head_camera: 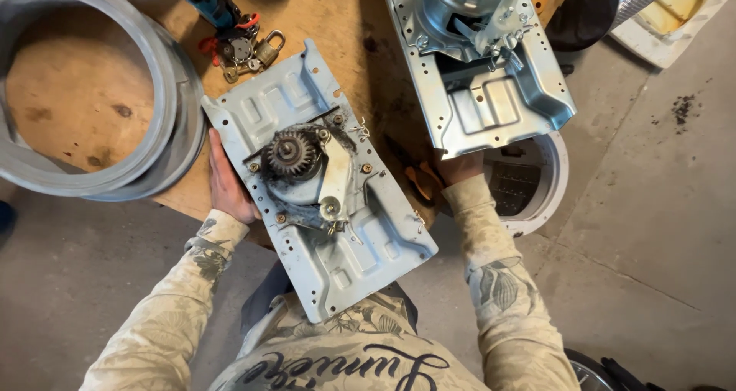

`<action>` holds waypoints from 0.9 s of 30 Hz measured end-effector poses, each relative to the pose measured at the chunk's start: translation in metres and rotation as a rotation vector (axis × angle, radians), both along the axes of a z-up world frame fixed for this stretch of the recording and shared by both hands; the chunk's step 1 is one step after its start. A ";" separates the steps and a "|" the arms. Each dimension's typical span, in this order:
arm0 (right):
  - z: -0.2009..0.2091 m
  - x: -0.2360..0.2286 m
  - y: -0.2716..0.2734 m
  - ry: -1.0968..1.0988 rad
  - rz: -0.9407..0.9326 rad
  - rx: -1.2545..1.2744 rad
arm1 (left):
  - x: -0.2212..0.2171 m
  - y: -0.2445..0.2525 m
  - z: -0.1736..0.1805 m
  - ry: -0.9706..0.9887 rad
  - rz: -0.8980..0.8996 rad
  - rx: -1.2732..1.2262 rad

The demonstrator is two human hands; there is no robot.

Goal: The person compares two washing machine transmission assemblies on a workbench, rotating and tilting them to show different angles. They point to gears and internal components while handling the parts by hand.

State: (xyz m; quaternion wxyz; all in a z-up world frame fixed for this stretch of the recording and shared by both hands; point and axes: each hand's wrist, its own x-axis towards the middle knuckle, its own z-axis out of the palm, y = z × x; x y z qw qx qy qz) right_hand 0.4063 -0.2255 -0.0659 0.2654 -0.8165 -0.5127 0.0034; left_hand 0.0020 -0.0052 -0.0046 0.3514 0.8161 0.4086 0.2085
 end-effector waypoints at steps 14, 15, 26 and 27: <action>0.024 0.004 0.012 -0.062 0.095 0.023 | -0.030 -0.018 -0.038 0.163 0.086 0.218; 0.021 0.004 0.011 -0.057 0.092 0.030 | -0.030 -0.016 -0.041 0.168 0.083 0.225; 0.004 0.003 0.003 -0.004 0.070 -0.003 | -0.066 -0.009 -0.087 0.290 0.011 0.333; 0.008 0.003 0.004 -0.004 0.072 0.000 | -0.065 -0.008 -0.087 0.290 0.013 0.336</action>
